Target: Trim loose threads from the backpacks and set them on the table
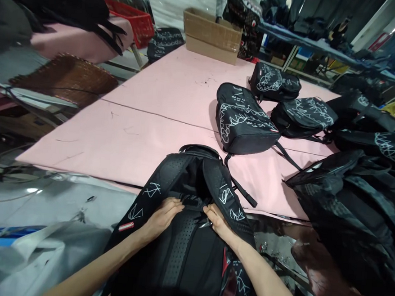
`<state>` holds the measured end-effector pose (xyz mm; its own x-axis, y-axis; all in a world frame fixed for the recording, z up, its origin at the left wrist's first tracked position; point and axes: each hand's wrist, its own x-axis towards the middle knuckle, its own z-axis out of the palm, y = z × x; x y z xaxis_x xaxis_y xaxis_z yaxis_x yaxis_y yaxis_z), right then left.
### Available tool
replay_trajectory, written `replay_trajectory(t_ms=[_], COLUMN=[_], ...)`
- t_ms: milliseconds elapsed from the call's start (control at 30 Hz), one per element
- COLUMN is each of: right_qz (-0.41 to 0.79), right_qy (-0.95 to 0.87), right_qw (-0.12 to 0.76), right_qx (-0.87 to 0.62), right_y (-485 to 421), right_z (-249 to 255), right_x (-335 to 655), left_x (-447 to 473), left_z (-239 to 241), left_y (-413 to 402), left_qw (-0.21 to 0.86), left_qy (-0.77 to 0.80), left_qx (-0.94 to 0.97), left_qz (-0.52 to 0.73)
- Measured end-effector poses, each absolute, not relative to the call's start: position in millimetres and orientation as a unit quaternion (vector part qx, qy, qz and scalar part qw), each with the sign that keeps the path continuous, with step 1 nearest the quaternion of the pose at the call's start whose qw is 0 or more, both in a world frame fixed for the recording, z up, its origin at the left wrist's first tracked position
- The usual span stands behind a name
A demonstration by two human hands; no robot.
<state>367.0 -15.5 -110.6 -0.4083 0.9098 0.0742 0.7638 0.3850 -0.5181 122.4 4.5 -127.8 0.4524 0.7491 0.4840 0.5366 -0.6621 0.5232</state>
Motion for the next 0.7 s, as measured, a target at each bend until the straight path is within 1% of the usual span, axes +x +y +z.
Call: replay_trajectory(t_ms=[33, 100, 300, 500, 600, 700], right_qz=[0.200, 0.187, 0.168, 0.154, 0.147, 0.176], right_qy=[-0.818, -0.826, -0.841, -0.826, -0.830, -0.818], right_qw=[0.171, 0.165, 0.136, 0.023, 0.007, -0.041], right_qx=[-0.511, -0.505, -0.495, -0.542, -0.537, -0.546], right_y=[-17, -19, -22, -4, 17, 36], right_z=[-111, -109, -94, -62, -44, -36], right_x=[367, 368, 364, 344, 323, 303], left_x=[120, 119, 121, 117, 118, 121], left_z=[-130, -131, -132, -143, -142, -136], left_y=[2, 1, 1, -2, 0, 1], left_qw=[0.119, 0.096, 0.088, 0.114, 0.114, 0.108], left_qy=[0.360, 0.337, 0.330, 0.352, 0.362, 0.357], left_qx=[0.845, 0.851, 0.850, 0.859, 0.855, 0.850], left_qz=[0.377, 0.391, 0.401, 0.355, 0.353, 0.372])
